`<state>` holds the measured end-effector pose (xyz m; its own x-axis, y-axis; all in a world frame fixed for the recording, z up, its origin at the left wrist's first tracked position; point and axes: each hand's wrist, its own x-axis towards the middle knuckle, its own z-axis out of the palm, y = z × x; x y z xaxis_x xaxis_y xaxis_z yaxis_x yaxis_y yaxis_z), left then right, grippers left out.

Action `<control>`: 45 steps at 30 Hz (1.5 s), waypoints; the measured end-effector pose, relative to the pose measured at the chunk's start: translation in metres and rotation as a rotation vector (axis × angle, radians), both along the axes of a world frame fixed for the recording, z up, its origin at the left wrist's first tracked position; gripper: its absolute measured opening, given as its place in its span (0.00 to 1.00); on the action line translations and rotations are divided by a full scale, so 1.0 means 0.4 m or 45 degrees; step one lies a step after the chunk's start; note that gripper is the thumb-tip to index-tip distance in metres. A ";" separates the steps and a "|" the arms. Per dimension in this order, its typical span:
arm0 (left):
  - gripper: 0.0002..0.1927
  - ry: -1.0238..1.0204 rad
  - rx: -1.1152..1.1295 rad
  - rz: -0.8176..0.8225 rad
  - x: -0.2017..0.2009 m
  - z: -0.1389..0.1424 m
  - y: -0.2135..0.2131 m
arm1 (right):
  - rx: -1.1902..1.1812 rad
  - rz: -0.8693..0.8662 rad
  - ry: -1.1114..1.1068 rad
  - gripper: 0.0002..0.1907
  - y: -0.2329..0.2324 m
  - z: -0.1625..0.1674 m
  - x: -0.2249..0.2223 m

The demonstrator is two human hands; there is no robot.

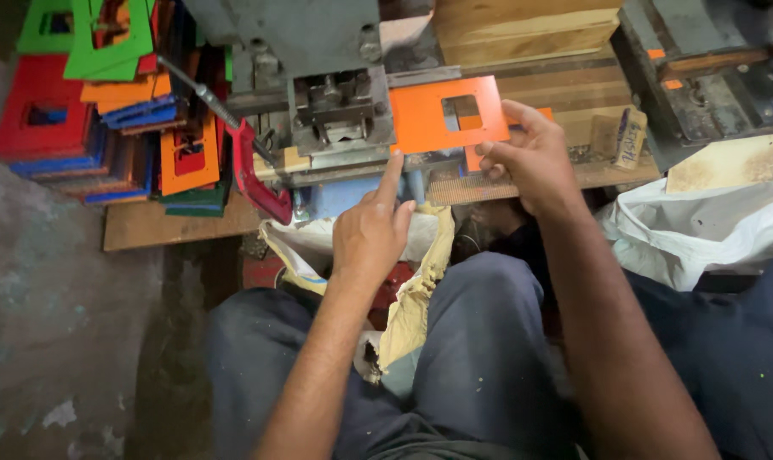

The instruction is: The person sits at a manual press machine and punches rectangular frames out of colored plastic sheets. They place each sheet under the die, pull the press lever to cut the frame shape, then move the finished frame to a stack and drop the scrap pieces into a bag between their legs.

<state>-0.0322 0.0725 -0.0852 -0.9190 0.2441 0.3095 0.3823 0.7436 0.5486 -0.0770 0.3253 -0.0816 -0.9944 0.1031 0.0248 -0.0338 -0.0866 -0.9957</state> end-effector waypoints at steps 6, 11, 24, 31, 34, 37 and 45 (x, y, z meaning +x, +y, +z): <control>0.47 -0.067 -0.067 -0.007 -0.001 -0.028 0.009 | 0.147 -0.044 0.077 0.33 -0.009 -0.013 -0.004; 0.50 -0.069 -0.025 -0.043 0.000 -0.026 0.010 | 0.247 -0.106 0.108 0.28 -0.016 -0.014 0.005; 0.53 -0.110 0.004 -0.049 0.003 -0.036 -0.008 | 0.384 -0.143 0.163 0.23 -0.050 -0.001 0.029; 0.54 -0.090 -0.001 -0.053 0.006 -0.036 -0.013 | 0.331 -0.107 0.183 0.22 -0.056 0.006 0.026; 0.55 -0.098 -0.016 -0.057 0.006 -0.032 -0.011 | 0.323 -0.117 0.200 0.21 -0.056 0.005 0.028; 0.55 -0.118 -0.024 -0.064 0.006 -0.029 -0.012 | 0.344 -0.143 0.215 0.19 -0.059 0.004 0.033; 0.51 -0.039 0.011 -0.065 0.016 -0.028 -0.013 | 0.356 -0.195 0.220 0.18 -0.064 0.007 0.036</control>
